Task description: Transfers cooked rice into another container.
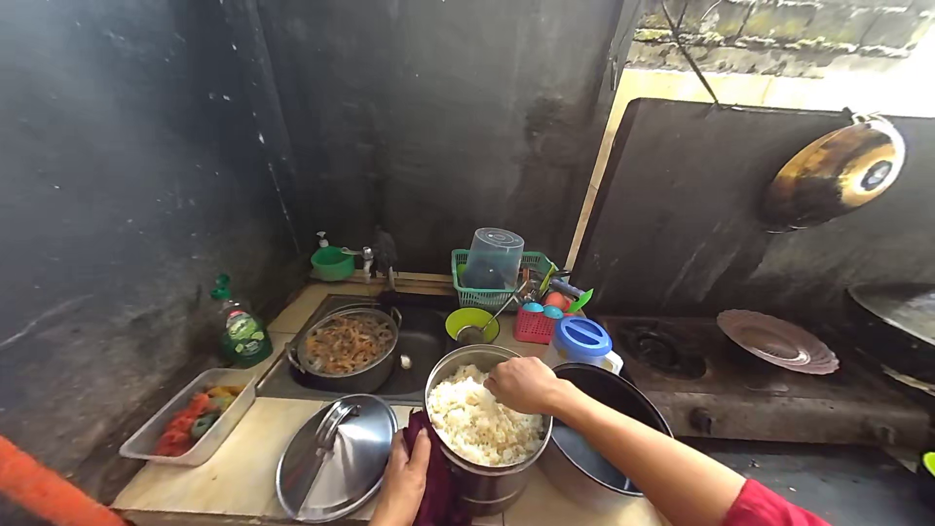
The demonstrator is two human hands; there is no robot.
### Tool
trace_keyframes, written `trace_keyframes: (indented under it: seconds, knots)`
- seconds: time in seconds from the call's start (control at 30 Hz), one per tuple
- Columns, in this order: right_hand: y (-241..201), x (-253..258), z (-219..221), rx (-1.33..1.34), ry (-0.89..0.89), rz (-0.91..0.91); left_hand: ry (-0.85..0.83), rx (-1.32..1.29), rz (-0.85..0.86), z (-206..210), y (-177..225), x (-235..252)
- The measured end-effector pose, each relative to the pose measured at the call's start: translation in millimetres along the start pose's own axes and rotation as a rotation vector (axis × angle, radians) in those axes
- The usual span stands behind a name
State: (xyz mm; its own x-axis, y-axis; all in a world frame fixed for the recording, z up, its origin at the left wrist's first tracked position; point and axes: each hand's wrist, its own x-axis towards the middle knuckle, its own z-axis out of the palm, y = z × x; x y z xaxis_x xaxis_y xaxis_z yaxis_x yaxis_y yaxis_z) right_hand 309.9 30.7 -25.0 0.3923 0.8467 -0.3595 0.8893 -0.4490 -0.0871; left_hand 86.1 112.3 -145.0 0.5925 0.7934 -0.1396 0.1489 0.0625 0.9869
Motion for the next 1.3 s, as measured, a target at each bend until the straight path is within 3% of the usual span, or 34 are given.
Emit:
trace_keyframes:
  seconds: [0.47, 0.93, 1.3]
  knots:
    - [13.0, -14.1, 2.4, 0.158, 0.066, -0.103, 0.054, 0.064, 0.047, 2.0, -0.7, 0.1]
    - [66.3, -50.7, 7.3, 0.24, 0.255, 0.048, 0.045, 0.069, 0.07, -0.1, 0.8, 0.3]
    - [109.3, -76.4, 14.8, 0.595, 0.378, 0.006, 0.026, 0.065, 0.039, -1.9, 4.1, -3.3]
